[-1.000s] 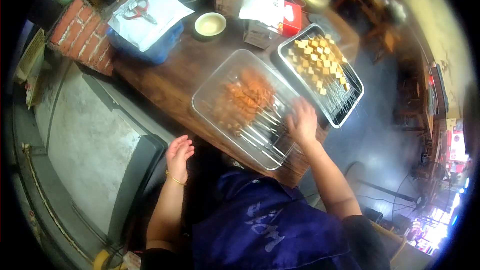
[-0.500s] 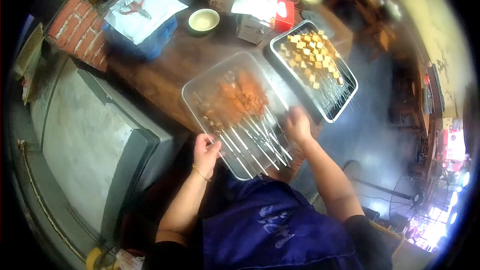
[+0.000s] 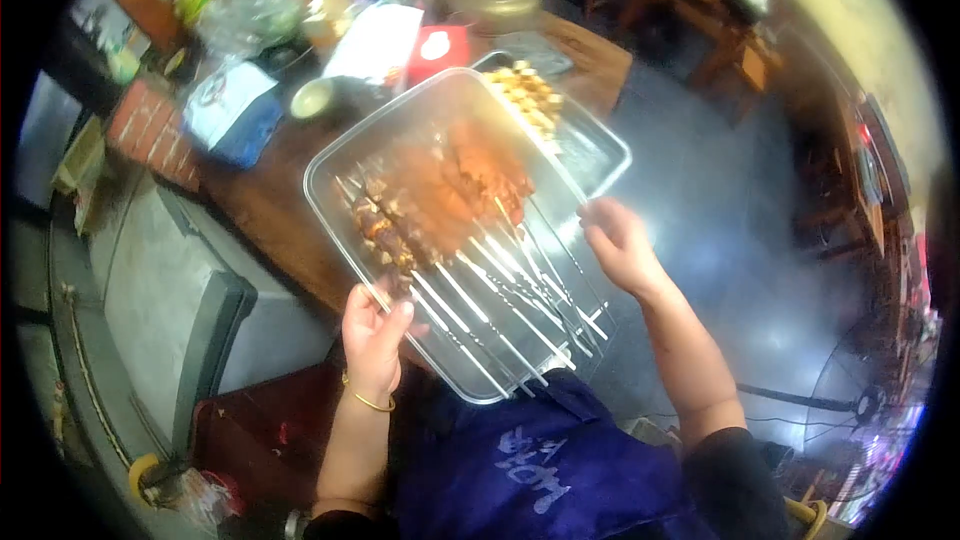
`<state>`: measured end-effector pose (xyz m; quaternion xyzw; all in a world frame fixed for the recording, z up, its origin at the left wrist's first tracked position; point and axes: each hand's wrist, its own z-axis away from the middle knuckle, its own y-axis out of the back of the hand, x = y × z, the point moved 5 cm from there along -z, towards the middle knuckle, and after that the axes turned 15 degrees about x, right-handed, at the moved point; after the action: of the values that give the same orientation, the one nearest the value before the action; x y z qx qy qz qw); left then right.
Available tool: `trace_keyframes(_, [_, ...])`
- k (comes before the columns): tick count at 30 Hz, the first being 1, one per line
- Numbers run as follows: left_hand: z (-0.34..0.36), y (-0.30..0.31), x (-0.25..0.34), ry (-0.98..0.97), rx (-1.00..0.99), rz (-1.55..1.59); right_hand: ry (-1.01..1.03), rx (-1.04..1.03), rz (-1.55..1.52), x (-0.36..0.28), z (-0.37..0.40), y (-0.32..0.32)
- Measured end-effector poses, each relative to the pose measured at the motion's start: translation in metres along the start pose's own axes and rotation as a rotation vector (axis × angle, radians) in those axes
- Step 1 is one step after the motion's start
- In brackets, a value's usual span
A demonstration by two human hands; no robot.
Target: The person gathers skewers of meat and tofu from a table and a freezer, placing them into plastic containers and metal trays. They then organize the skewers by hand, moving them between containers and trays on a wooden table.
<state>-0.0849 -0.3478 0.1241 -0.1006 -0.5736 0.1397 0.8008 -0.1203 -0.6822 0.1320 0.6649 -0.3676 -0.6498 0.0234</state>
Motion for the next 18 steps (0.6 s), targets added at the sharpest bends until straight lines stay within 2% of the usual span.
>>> trace_keyframes(1, [0.009,-0.030,-0.012,-0.007,-0.020,-0.015,0.060,0.058,-0.031,0.010,0.004,0.038])
trace_keyframes(3, [0.021,-0.083,-0.035,-0.022,-0.074,-0.028,-0.036,0.055,-0.026,0.027,0.010,0.103])
trace_keyframes(5, [0.034,-0.151,-0.061,0.042,-0.111,-0.012,-0.109,0.089,-0.010,0.050,0.013,0.175])
trace_keyframes(8, [0.050,-0.193,-0.086,0.115,-0.156,-0.038,-0.109,0.201,0.014,0.087,0.037,0.219])
trace_keyframes(10, [0.066,-0.301,-0.123,0.121,-0.297,-0.103,-0.175,0.340,0.081,0.133,0.049,0.315])
trace_keyframes(12, [0.068,-0.336,-0.148,0.130,-0.391,-0.139,-0.271,0.444,0.104,0.153,0.074,0.345])
trace_keyframes(15, [0.082,-0.433,-0.188,0.224,-0.493,-0.196,-0.329,0.608,0.120,0.209,0.093,0.412])
trace_keyframes(18, [0.049,-0.495,-0.233,0.330,-0.584,-0.211,-0.398,0.679,0.191,0.246,0.081,0.434])
